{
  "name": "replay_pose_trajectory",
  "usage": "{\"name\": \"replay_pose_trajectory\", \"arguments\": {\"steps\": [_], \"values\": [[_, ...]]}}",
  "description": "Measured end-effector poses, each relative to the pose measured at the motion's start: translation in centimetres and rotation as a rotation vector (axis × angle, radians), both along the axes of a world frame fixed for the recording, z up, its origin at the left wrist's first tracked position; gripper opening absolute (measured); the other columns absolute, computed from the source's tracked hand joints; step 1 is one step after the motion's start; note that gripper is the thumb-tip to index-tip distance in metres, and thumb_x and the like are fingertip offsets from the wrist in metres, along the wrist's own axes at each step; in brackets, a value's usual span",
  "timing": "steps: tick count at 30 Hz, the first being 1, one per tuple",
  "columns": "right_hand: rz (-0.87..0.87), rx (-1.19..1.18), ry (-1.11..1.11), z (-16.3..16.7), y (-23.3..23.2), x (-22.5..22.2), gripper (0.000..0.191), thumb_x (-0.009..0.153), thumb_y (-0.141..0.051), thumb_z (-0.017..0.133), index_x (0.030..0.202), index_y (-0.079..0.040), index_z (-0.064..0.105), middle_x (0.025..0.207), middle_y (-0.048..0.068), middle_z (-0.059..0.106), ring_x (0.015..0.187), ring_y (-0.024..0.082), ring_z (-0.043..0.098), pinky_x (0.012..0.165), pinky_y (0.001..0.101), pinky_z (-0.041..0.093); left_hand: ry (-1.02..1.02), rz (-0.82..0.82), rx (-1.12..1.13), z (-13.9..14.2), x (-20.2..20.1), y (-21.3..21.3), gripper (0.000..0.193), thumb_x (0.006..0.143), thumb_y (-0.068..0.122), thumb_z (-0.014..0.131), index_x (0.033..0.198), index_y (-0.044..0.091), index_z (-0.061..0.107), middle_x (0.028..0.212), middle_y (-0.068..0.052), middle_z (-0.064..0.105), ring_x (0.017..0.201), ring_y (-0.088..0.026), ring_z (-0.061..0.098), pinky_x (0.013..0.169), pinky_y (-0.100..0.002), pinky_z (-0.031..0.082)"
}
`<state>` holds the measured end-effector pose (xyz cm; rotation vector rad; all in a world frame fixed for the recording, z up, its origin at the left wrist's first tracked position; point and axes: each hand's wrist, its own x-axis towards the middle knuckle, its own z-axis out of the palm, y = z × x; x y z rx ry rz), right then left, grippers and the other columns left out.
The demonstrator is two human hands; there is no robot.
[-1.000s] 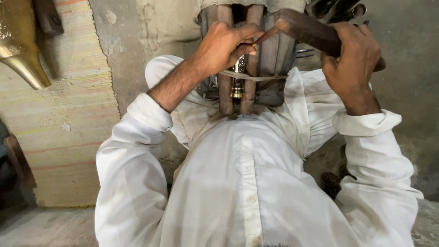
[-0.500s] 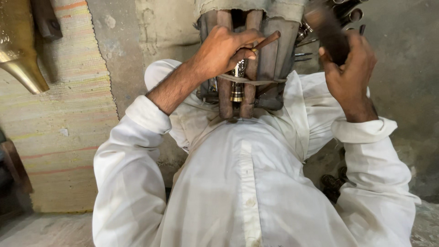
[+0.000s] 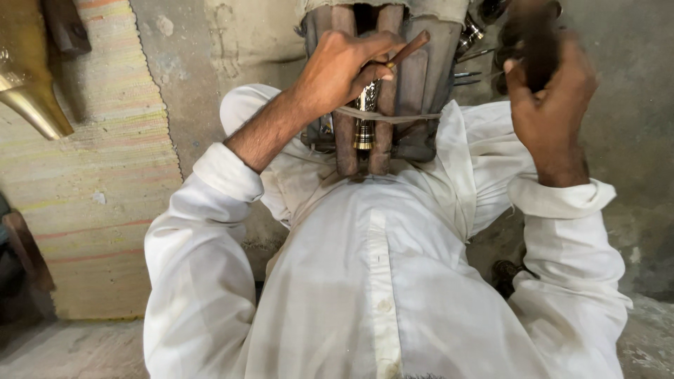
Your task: The person sits cross-legged on the floor with a brass vase held upright in a wooden clamping stand between their legs. They hold a small chisel against the vase's decorated surface and strike it with a wooden mallet, repeatedly repositioning the chisel to carve ornamental patterns into the metal.
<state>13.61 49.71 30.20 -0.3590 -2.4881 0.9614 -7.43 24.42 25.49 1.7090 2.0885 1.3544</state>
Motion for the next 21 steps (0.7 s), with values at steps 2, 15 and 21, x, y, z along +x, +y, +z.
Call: {"name": "replay_pose_trajectory", "arguments": {"steps": [2, 15, 21], "values": [[0.07, 0.594, -0.14, 0.6, 0.4, 0.1, 0.03, 0.085, 0.005, 0.08, 0.113, 0.001, 0.07, 0.1, 0.014, 0.072, 0.092, 0.034, 0.065, 0.083, 0.0431, 0.048, -0.018, 0.007, 0.034, -0.1, 0.0, 0.0, 0.036, 0.097, 0.011, 0.082, 0.128, 0.005, 0.065, 0.104, -0.013, 0.079, 0.098, -0.027, 0.079, 0.08, -0.038, 0.063], [0.163, 0.354, -0.352, -0.9, 1.3, -1.7, 0.037, 0.098, -0.031, 0.092, 0.108, -0.002, 0.071, 0.079, 0.013, 0.066, 0.07, 0.026, 0.063, 0.066, 0.0406, 0.046, -0.206, 0.223, 0.171, -4.1, 2.4, -2.3, 0.039, 0.095, 0.011, 0.086, 0.128, 0.006, 0.067, 0.107, -0.01, 0.08, 0.099, -0.018, 0.08, 0.085, -0.031, 0.066], [0.231, 0.273, -0.024, 0.2, 0.6, -4.0, 0.025, 0.103, -0.014, 0.081, 0.114, 0.001, 0.064, 0.094, 0.013, 0.068, 0.08, 0.025, 0.065, 0.073, 0.0356, 0.049, -0.18, 0.271, 0.148, -4.1, 2.7, -2.2, 0.04, 0.094, 0.01, 0.083, 0.13, 0.006, 0.066, 0.108, -0.009, 0.081, 0.094, -0.019, 0.08, 0.083, -0.032, 0.065]]}}
